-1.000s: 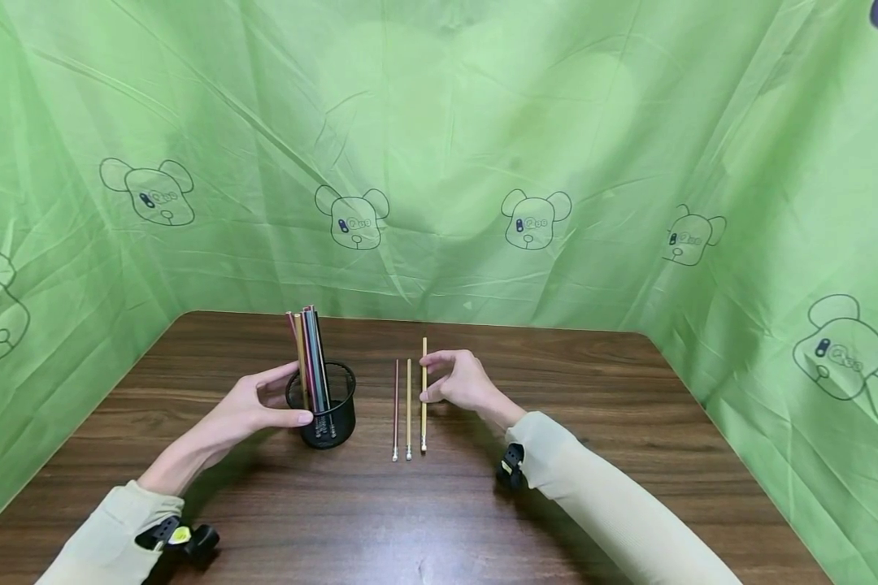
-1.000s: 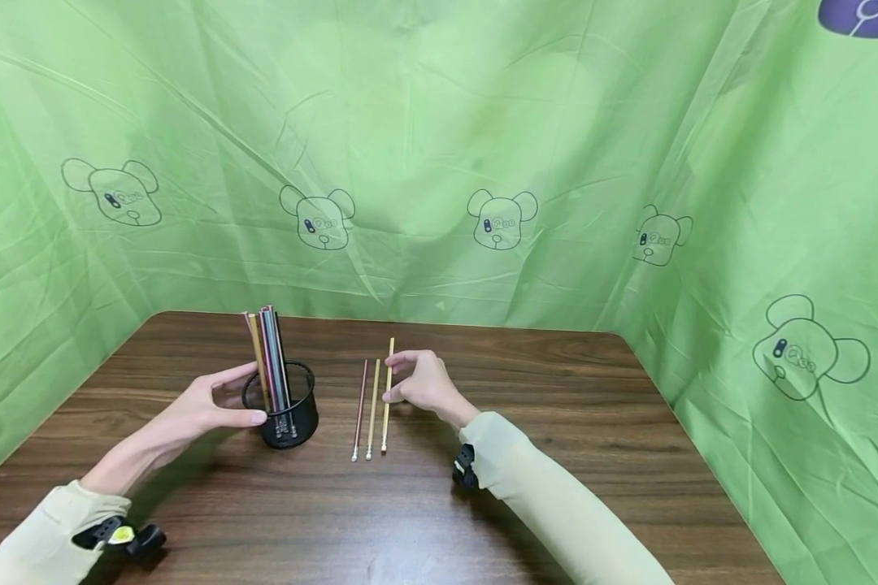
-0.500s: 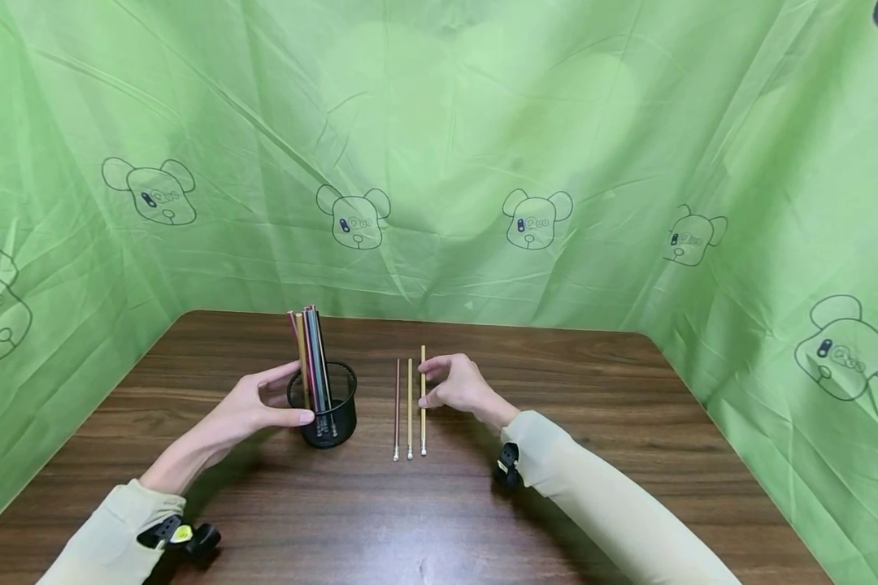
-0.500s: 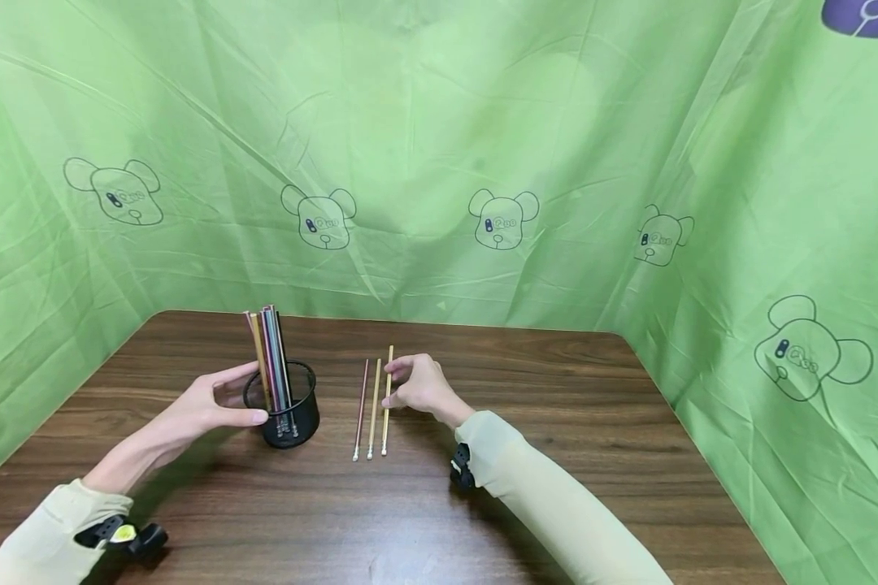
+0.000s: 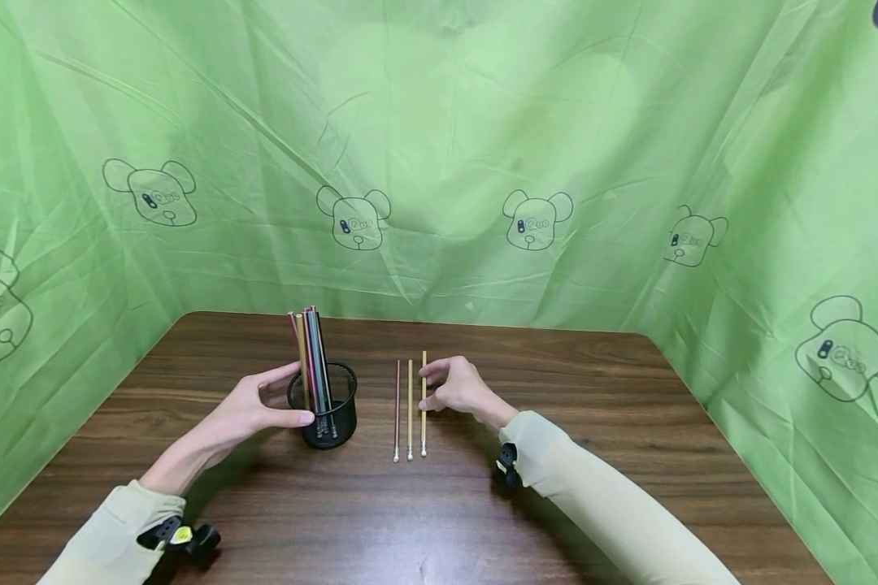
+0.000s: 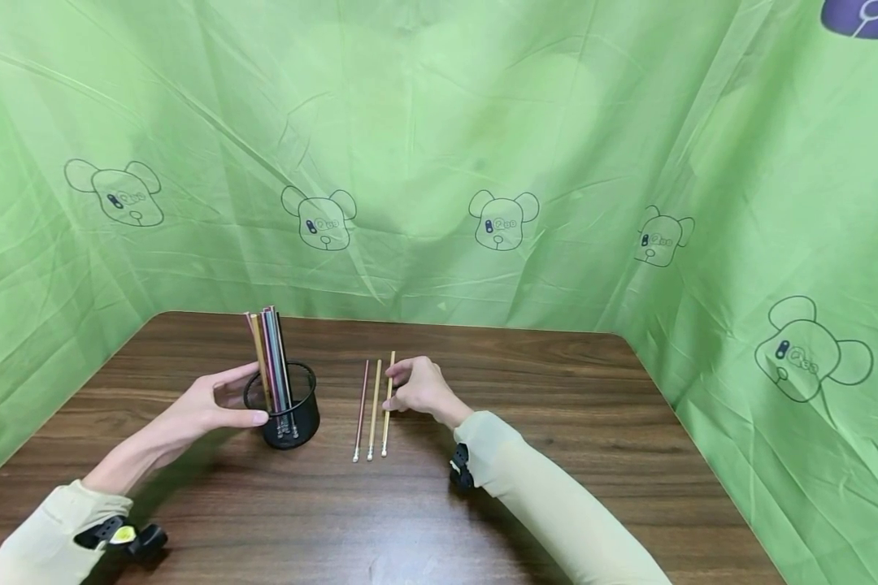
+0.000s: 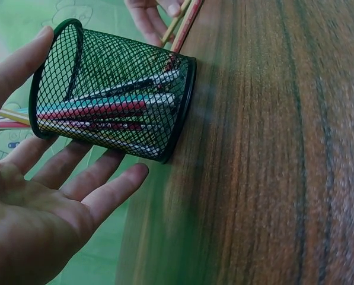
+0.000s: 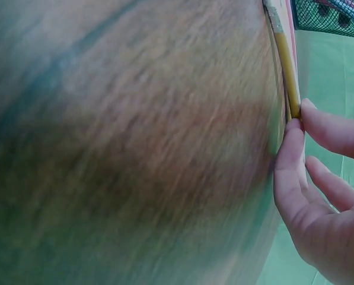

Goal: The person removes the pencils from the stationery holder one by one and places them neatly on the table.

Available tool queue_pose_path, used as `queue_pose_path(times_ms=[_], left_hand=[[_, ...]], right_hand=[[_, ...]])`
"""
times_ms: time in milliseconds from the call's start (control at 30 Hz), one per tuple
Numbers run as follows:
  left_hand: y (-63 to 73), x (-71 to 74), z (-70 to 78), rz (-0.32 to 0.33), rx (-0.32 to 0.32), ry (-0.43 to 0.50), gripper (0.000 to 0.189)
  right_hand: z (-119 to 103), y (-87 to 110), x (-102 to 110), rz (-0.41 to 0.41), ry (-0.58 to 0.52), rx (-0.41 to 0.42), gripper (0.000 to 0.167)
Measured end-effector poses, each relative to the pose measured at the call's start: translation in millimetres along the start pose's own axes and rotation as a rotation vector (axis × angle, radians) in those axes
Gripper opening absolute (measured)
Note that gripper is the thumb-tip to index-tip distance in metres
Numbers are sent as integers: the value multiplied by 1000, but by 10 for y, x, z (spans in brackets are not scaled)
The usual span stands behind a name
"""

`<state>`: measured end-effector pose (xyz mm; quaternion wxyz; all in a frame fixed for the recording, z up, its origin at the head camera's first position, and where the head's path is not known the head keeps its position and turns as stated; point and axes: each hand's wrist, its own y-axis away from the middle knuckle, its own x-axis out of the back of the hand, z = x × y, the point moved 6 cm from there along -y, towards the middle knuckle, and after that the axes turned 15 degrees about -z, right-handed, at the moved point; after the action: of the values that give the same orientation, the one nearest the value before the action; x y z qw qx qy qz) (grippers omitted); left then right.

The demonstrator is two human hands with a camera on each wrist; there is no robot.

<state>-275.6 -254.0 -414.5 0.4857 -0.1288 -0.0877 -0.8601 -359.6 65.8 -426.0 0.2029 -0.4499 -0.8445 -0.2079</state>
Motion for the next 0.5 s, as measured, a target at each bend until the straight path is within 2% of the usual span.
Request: queue_pose_path(times_ms=[300,500], left_hand=[[2,-1,3,-10,0,12,92],[-3,4,4,-6,-1,11,92]], right_hand=[[5,-5,-13,-14,-29,-12,55],[12,-16,-32,-38,-96,-12,54]])
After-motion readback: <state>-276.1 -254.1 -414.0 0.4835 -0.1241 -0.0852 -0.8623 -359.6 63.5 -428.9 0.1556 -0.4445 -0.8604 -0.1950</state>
